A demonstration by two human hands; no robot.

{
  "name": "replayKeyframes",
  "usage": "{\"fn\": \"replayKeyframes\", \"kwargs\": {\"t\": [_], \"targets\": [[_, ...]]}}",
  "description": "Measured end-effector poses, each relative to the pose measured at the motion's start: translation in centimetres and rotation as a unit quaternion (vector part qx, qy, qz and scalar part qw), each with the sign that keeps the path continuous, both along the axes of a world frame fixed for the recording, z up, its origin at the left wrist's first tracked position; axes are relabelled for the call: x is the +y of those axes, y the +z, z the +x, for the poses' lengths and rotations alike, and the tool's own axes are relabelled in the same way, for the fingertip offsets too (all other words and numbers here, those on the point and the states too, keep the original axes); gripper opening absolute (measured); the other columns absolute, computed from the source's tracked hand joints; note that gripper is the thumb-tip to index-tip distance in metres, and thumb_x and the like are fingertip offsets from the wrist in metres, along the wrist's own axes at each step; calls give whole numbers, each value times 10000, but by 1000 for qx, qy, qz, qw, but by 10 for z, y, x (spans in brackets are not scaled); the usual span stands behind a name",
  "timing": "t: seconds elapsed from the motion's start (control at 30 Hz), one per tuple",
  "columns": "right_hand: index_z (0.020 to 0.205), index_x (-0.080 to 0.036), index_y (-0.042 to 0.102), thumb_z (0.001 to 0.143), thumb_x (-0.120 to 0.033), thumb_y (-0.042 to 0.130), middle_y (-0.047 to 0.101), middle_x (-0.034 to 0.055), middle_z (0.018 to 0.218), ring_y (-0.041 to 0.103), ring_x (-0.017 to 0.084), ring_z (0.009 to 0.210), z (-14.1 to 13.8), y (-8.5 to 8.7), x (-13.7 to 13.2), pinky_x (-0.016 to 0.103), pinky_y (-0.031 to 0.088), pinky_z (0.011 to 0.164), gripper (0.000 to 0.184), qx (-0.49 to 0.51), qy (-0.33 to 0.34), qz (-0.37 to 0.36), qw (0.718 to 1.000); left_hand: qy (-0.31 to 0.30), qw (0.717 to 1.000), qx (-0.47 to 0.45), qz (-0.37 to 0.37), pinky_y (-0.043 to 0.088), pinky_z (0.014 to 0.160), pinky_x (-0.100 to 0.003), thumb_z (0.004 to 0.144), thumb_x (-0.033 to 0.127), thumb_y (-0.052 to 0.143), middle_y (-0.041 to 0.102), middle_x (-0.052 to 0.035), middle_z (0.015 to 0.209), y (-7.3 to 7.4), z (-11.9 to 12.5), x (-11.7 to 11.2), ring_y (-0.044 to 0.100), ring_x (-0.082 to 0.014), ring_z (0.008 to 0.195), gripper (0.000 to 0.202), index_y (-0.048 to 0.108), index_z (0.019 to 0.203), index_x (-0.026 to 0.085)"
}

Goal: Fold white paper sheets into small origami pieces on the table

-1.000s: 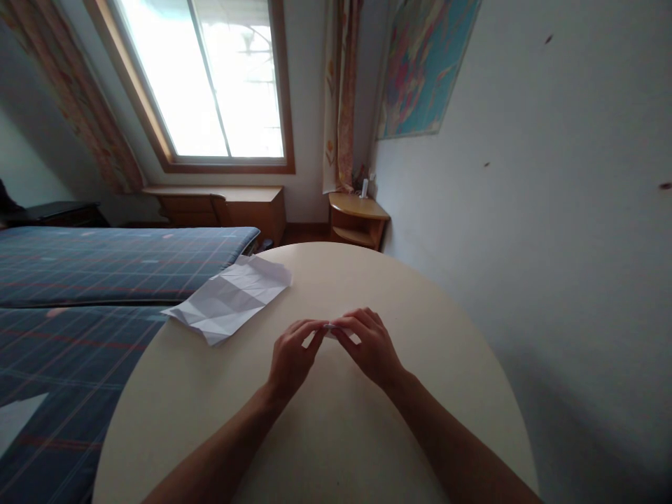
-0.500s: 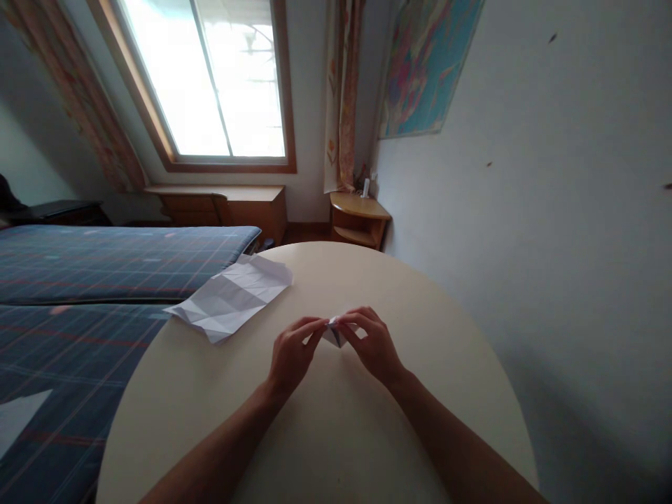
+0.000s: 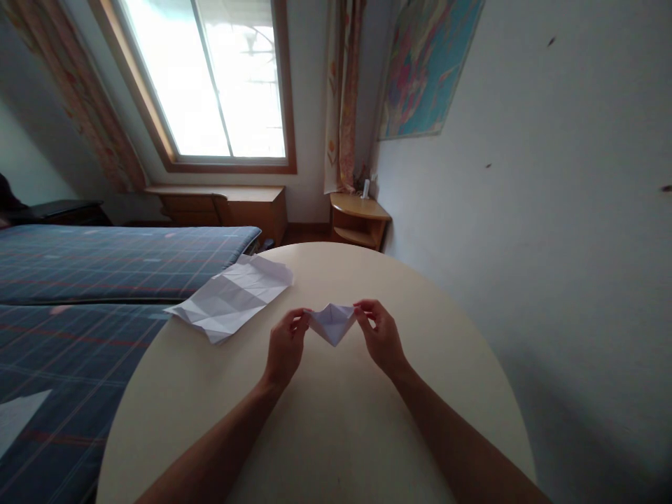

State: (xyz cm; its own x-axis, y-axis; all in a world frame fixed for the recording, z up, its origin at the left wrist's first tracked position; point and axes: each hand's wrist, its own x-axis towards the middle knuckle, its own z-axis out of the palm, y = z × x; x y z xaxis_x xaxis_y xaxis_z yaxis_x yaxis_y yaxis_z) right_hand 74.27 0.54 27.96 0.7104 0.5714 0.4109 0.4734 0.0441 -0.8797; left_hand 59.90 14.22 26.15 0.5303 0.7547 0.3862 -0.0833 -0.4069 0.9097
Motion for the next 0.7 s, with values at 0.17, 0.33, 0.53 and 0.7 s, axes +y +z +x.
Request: {"fn": "replayKeyframes", "kwargs": {"t": [0.17, 0.33, 0.53, 0.7], "targets": [[937, -201, 599, 889, -486, 544, 685, 67, 900, 644, 213, 827, 5, -2, 2, 346, 516, 740, 294, 29, -14, 30, 999, -1, 999, -40, -29, 595, 816, -352, 913, 433, 550, 731, -56, 950, -5, 1, 5, 713, -194, 882, 298, 654, 1002, 168], [954, -197, 582, 886, -462, 528, 675, 73, 904, 632, 219, 837, 10, -6, 3, 359, 505, 757, 279, 54, -29, 45, 997, 4, 996, -76, -51, 600, 840, -366, 918, 439, 551, 708, -62, 991, -4, 2, 5, 700, -185, 911, 296, 636, 985, 163], [973, -192, 578, 862, -360, 491, 676, 97, 975, 619, 220, 856, 16, -11, 2, 385, 500, 787, 220, 47, -65, 47, 996, 13, 994, -92, -52, 607, 829, -387, 917, 485, 534, 707, -69, 975, 6, 0, 0, 705, -191, 902, 339, 609, 968, 158], [959, -193, 580, 844, -267, 443, 679, 101, 964, 627, 227, 872, 19, -16, 1, 389, 504, 801, 193, 4, -86, 3, 996, 11, 994, -100, -37, 600, 835, -380, 930, 468, 518, 715, -79, 993, 6, 1, -1, 699, -197, 940, 311, 592, 956, 168]]}}
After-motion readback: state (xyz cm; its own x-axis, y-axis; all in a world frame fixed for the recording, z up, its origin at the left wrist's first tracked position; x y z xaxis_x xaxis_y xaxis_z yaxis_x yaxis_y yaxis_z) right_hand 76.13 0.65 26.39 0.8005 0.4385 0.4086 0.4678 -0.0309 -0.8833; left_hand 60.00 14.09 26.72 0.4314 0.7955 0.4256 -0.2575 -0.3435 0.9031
